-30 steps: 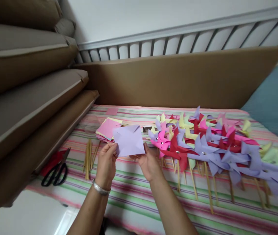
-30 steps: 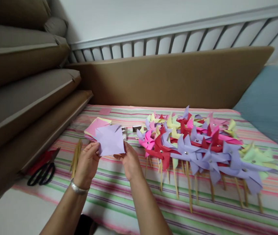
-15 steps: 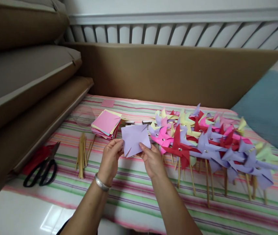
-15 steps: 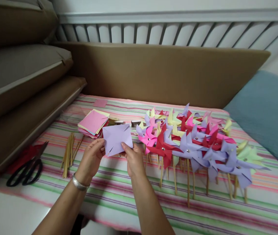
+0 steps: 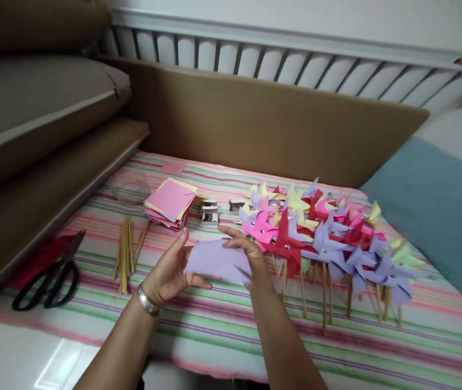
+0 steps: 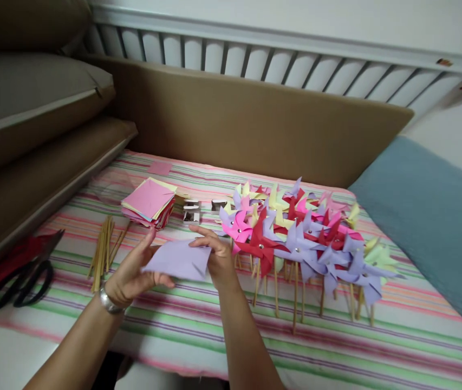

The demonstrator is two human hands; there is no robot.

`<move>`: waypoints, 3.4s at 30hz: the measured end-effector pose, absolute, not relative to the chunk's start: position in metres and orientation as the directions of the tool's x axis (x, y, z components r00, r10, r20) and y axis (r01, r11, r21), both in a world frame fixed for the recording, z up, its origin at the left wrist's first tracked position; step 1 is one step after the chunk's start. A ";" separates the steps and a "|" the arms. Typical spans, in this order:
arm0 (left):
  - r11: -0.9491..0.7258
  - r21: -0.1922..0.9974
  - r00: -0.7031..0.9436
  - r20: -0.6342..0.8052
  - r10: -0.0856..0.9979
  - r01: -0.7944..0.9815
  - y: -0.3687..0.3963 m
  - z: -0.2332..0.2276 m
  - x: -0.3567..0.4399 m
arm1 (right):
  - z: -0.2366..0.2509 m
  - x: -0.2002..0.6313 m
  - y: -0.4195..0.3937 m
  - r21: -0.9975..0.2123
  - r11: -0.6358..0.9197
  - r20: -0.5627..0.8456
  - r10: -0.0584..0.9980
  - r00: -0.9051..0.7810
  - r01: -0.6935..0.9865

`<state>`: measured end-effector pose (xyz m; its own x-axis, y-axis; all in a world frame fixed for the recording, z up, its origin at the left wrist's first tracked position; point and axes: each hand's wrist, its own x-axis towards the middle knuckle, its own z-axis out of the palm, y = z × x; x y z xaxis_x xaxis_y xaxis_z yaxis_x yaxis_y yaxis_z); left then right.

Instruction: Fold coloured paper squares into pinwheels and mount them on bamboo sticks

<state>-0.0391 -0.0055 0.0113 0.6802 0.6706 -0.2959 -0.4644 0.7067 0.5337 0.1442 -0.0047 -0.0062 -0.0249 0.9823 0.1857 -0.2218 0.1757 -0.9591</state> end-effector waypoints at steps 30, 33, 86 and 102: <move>0.362 0.625 0.087 -0.425 0.901 -0.692 0.009 0.009 -0.047 | -0.029 0.092 -0.022 -0.450 0.618 0.626 0.733 -0.265 0.645; 0.361 0.602 0.090 -0.432 0.898 -0.713 0.010 0.009 -0.048 | -0.029 0.091 -0.022 -0.454 0.620 0.617 0.737 -0.277 0.640; 0.230 0.921 -0.097 -0.272 0.957 -0.314 0.002 -0.008 -0.019 | -0.014 0.109 -0.008 -0.962 0.047 0.125 0.951 0.283 0.268; 0.323 0.903 0.083 -0.312 0.946 -0.284 -0.002 -0.009 -0.012 | -0.013 0.117 -0.004 -0.948 -0.155 -0.191 0.976 0.108 -0.278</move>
